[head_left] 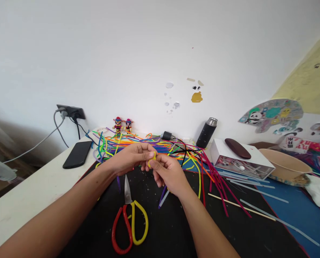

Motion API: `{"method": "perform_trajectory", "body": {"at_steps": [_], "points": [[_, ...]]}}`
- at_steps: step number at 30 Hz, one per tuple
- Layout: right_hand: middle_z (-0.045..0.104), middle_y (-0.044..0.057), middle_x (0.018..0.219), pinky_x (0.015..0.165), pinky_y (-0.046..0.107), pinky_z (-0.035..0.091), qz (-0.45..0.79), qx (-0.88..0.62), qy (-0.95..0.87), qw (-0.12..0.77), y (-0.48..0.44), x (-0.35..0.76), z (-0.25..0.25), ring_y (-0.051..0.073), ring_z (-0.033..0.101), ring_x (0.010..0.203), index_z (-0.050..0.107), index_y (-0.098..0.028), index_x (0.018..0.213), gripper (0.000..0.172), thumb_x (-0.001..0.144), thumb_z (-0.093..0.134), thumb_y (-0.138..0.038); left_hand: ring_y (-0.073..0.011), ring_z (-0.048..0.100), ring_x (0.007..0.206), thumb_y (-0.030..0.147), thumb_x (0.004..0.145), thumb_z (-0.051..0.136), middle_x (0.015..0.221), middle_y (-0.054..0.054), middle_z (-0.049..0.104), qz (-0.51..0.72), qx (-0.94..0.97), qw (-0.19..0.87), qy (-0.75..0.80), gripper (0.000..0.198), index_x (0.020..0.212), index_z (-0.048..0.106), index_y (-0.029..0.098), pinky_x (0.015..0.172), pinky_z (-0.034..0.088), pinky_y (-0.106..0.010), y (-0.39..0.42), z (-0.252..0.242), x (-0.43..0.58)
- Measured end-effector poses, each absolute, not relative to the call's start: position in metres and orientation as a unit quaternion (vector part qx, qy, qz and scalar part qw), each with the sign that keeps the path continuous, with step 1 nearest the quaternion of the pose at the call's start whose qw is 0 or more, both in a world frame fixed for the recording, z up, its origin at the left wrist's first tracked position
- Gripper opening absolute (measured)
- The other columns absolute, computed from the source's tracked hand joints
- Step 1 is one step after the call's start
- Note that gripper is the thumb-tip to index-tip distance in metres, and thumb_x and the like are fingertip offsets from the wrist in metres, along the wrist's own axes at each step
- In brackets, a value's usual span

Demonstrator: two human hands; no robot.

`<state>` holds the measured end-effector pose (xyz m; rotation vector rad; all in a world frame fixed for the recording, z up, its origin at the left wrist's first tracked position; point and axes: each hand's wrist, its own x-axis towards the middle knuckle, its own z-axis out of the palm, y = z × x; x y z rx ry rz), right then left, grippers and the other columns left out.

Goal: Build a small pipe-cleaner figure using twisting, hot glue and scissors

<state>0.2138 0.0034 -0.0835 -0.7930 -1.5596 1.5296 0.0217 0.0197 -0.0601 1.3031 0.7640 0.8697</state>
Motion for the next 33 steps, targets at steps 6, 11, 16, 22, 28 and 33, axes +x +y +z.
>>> {"method": "perform_trajectory", "body": {"at_steps": [6, 11, 16, 22, 28, 33], "points": [[0.057, -0.006, 0.051, 0.036, 0.019, 0.03, 0.59, -0.325, -0.621, 0.4, 0.004, 0.213, -0.086, 0.007, 0.046, 0.035, 0.062, -0.019, 0.08, 0.053, 0.087, 0.07, -0.071, -0.0108, 0.061, 0.056, 0.052, 0.081, 0.086, 0.067, 0.0, 0.069, 0.386, 0.6, 0.598, 0.365, 0.042, 0.09, 0.067, 0.015, 0.053, 0.043, -0.021, 0.018, -0.055, 0.023], [0.059, -0.006, 0.053, 0.035, 0.019, 0.029, 0.573, -0.346, -0.597, 0.442, 0.008, 0.214, -0.091, 0.007, 0.048, 0.035, 0.059, -0.02, 0.082, 0.054, 0.091, 0.063, -0.073, -0.0127, 0.065, 0.064, 0.048, 0.081, 0.086, 0.072, -0.002, 0.073, 0.436, 0.596, 0.561, 0.375, 0.038, 0.087, 0.068, 0.015, 0.064, 0.051, -0.025, 0.022, -0.055, 0.02], [0.059, -0.005, 0.052, 0.035, 0.019, 0.031, 0.592, -0.349, -0.574, 0.446, 0.011, 0.213, -0.093, 0.008, 0.049, 0.034, 0.057, -0.021, 0.082, 0.056, 0.091, 0.061, -0.076, -0.0142, 0.069, 0.071, 0.045, 0.075, 0.092, 0.075, -0.001, 0.073, 0.474, 0.616, 0.498, 0.385, 0.037, 0.083, 0.071, 0.015, 0.072, 0.055, -0.027, 0.022, -0.056, 0.023], [0.056, -0.006, 0.05, 0.034, 0.019, 0.031, 0.627, -0.331, -0.523, 0.473, 0.012, 0.214, -0.092, 0.008, 0.047, 0.034, 0.06, -0.02, 0.08, 0.055, 0.085, 0.07, -0.074, -0.0141, 0.069, 0.07, 0.044, 0.073, 0.093, 0.073, -0.001, 0.074, 0.489, 0.604, 0.513, 0.365, 0.036, 0.081, 0.072, 0.016, 0.069, 0.056, -0.026, 0.02, -0.062, 0.03], [0.054, -0.007, 0.05, 0.034, 0.019, 0.028, 0.652, -0.317, -0.485, 0.489, 0.011, 0.215, -0.088, 0.008, 0.045, 0.035, 0.061, -0.02, 0.077, 0.05, 0.082, 0.078, -0.067, -0.0172, 0.075, 0.079, 0.039, 0.075, 0.092, 0.081, -0.004, 0.078, 0.497, 0.609, 0.503, 0.359, 0.031, 0.083, 0.074, 0.016, 0.078, 0.06, -0.029, 0.02, -0.064, 0.03], [0.04, -0.011, 0.043, 0.036, 0.02, 0.027, 0.631, -0.329, -0.494, 0.5, 0.01, 0.216, -0.085, 0.007, 0.04, 0.033, 0.066, -0.019, 0.079, 0.047, 0.082, 0.078, -0.064, -0.0185, 0.075, 0.078, 0.041, 0.071, 0.094, 0.08, -0.004, 0.078, 0.489, 0.608, 0.492, 0.387, 0.034, 0.083, 0.074, 0.016, 0.078, 0.061, -0.03, 0.02, -0.064, 0.029]]}}
